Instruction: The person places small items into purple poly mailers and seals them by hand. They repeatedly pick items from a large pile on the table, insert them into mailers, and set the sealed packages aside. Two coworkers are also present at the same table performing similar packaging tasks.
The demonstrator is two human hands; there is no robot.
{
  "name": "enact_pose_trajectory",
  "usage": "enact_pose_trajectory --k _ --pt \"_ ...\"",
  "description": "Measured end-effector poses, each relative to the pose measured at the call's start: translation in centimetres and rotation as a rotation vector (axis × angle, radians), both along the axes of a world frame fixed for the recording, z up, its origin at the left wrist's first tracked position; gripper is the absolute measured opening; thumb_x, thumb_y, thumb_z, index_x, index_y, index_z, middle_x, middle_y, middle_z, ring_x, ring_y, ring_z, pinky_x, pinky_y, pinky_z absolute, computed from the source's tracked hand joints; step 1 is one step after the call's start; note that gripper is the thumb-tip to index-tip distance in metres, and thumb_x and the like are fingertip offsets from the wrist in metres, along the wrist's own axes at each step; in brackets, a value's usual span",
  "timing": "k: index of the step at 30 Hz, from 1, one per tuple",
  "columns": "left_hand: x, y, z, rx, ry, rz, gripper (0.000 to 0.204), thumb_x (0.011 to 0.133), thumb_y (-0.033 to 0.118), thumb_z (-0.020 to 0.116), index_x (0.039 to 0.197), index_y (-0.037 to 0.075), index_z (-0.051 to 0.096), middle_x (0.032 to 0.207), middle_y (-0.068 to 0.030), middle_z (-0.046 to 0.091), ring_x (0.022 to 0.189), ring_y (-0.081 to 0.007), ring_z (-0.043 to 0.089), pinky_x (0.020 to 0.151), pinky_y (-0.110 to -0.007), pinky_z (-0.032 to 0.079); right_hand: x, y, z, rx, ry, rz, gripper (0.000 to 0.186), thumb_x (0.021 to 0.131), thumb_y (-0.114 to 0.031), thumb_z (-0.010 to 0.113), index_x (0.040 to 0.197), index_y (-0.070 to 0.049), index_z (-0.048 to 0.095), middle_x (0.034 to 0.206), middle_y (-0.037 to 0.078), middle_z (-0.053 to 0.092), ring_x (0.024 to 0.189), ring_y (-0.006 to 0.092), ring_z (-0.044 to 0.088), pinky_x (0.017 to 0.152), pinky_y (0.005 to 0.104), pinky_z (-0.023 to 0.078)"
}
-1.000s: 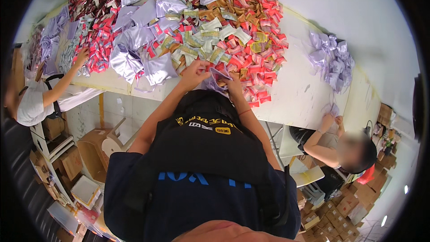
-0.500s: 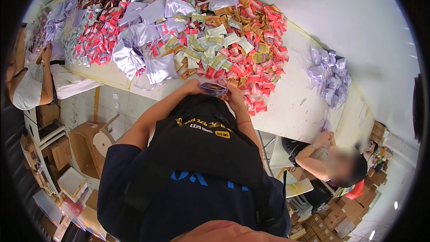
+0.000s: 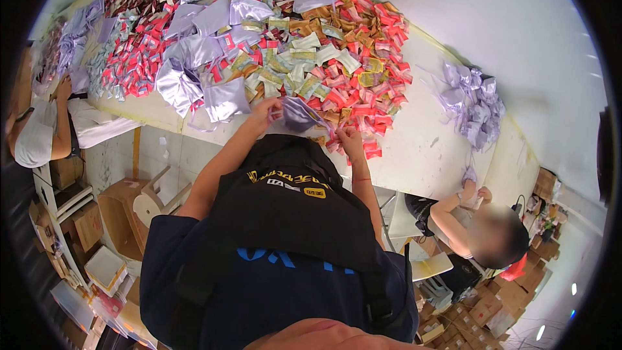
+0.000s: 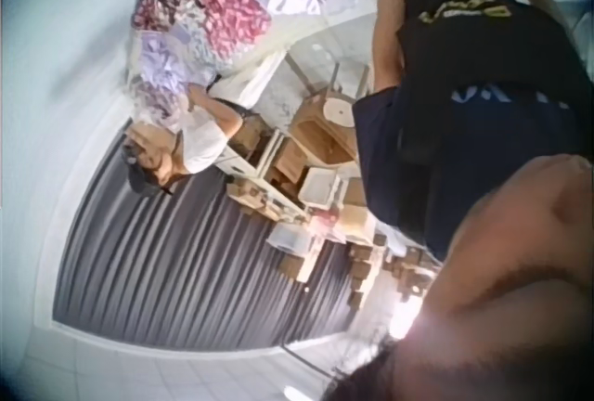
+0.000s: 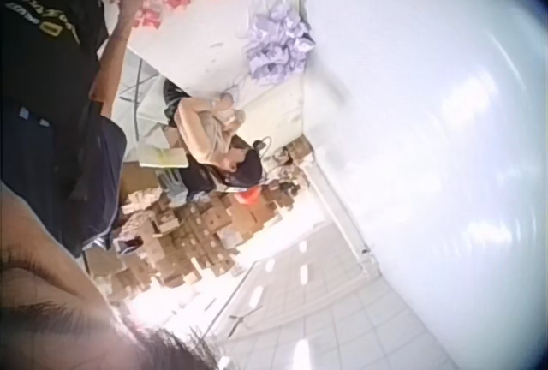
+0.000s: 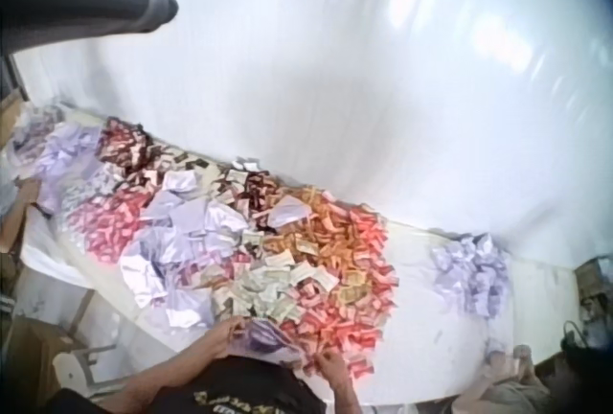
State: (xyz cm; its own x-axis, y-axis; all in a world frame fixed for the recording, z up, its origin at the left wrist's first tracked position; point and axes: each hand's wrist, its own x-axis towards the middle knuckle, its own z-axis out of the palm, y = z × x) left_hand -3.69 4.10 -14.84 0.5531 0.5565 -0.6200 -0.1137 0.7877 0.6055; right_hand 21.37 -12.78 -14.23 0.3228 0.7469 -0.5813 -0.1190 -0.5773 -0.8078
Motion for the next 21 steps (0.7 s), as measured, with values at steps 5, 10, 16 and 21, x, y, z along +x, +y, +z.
enact_pose_trajectory --k 5,10,16,21 --pt "-1.4 0.4 0.9 0.132 0.136 -0.086 0.023 0.092 0.028 0.049 0.078 0.012 0.058 0.080 0.0018 0.057 0.076 -0.0098 0.053 0.068 -0.025 0.045 -1.3 0.3 -0.3 -0.051 -0.127 0.197 0.019 0.086 -0.020 0.060 0.088 -0.002 0.054 0.076 0.005 0.059 0.061 0.0109 0.056 0.056 0.0253 0.044" --pt "-1.4 0.8 0.5 0.232 0.181 -0.160 0.027 0.093 0.031 0.047 0.078 0.011 0.059 0.083 0.0019 0.058 0.077 -0.0089 0.053 0.068 -0.025 0.044 -2.1 5.0 2.6 0.388 -0.609 0.241 0.056 0.071 -0.013 0.065 0.122 -0.003 0.044 0.105 0.018 0.056 0.092 0.0288 0.057 0.079 0.0354 0.045" --pt "-0.7 1.3 1.4 0.313 0.213 -0.209 0.027 0.092 0.030 0.048 0.078 0.009 0.059 0.079 0.0025 0.058 0.073 -0.0083 0.054 0.065 -0.023 0.044 -3.1 7.5 -3.5 0.263 -0.725 0.484 0.043 0.073 -0.016 0.063 0.112 -0.004 0.053 0.087 0.016 0.061 0.070 0.0293 0.058 0.071 0.0331 0.048" --pt "-3.2 2.6 -0.6 -0.088 0.022 0.117 0.022 0.092 0.023 0.046 0.077 0.009 0.055 0.072 -0.0003 0.057 0.067 -0.0095 0.054 0.058 -0.023 0.044 -2.5 8.3 -0.8 0.162 -0.232 0.400 0.025 0.078 -0.026 0.063 0.076 -0.003 0.054 0.057 0.005 0.049 0.045 0.0179 0.042 0.045 0.0311 0.035"
